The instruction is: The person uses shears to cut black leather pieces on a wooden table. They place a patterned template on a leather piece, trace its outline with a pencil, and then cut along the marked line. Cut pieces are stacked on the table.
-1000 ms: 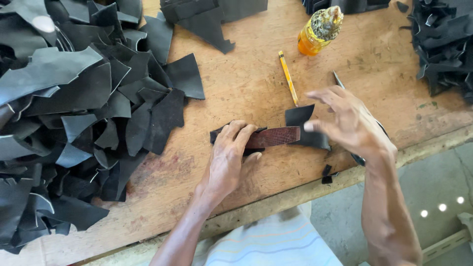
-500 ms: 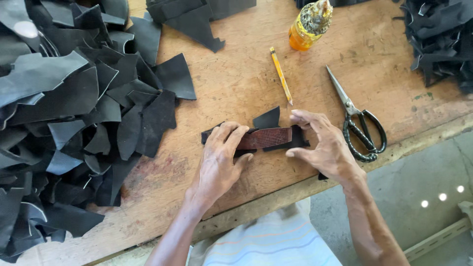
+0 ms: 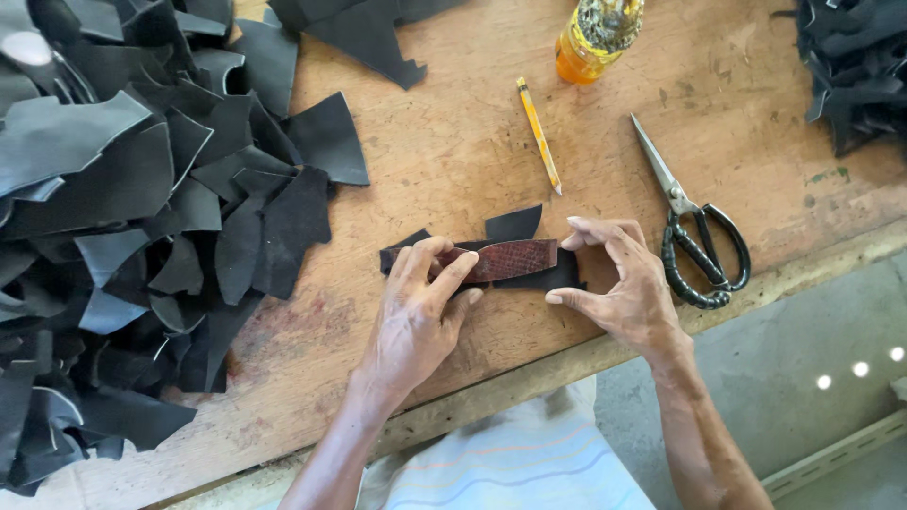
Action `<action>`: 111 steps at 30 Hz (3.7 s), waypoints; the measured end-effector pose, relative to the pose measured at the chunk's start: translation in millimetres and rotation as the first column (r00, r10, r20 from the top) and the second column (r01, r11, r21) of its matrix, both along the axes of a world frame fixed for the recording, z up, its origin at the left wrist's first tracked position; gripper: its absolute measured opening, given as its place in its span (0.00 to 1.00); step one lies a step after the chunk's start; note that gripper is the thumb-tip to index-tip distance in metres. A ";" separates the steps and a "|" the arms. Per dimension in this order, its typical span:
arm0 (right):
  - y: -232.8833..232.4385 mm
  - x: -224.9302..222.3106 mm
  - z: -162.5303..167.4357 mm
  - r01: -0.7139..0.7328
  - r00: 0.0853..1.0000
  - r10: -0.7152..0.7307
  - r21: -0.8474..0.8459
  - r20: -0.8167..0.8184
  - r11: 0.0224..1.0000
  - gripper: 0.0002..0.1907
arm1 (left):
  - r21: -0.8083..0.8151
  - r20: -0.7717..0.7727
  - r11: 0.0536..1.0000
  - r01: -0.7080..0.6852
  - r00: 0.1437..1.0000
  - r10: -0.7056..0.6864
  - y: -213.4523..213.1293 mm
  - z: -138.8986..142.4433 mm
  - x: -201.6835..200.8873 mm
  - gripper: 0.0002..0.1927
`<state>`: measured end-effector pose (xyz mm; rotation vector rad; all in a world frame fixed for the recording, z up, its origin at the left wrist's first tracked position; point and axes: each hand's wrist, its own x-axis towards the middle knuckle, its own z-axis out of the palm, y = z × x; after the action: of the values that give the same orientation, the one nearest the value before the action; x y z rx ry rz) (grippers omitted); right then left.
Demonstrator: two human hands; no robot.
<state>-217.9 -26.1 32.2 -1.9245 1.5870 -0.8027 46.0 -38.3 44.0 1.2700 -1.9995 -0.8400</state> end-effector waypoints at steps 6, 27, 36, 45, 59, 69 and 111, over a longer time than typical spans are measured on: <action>-3.0 -5.8 -4.4 -0.004 1.000 0.004 0.007 0.005 1.000 0.45 | -0.035 0.032 0.999 0.013 0.999 -0.012 -3.0 -2.7 -3.4 0.25; -9.3 -7.5 -6.0 0.018 0.999 -0.020 0.033 0.041 0.999 0.43 | -0.003 0.059 0.999 0.038 0.998 -0.037 -5.3 -5.5 -10.1 0.31; -12.7 -13.5 -1.4 0.008 0.993 -0.022 0.123 0.113 0.992 0.45 | -0.017 0.075 0.999 0.051 0.996 -0.050 -5.2 -6.5 -10.0 0.26; -13.8 -5.3 -1.0 0.016 0.997 -0.026 0.128 0.077 0.992 0.43 | -0.005 0.059 0.999 0.037 0.998 -0.037 -6.4 -7.8 -9.1 0.29; -16.3 -2.6 3.1 0.010 0.999 -0.017 0.139 0.048 0.990 0.42 | 0.007 0.048 0.999 0.036 0.998 -0.036 -6.4 -8.9 -6.9 0.30; -18.5 -2.7 -1.6 0.011 0.998 -0.020 0.162 0.053 0.987 0.43 | -0.040 0.098 0.998 0.055 0.994 -0.051 -8.0 -10.6 -6.6 0.26; -27.9 -21.4 2.0 -0.065 0.994 0.052 0.135 0.099 0.989 0.45 | -0.022 0.278 0.987 0.156 0.950 -0.144 -13.2 -7.7 -23.2 0.30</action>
<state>-239.4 -54.0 34.1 -1.7990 1.4821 -0.7294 22.9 -51.4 36.3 1.2792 -2.3470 -0.7148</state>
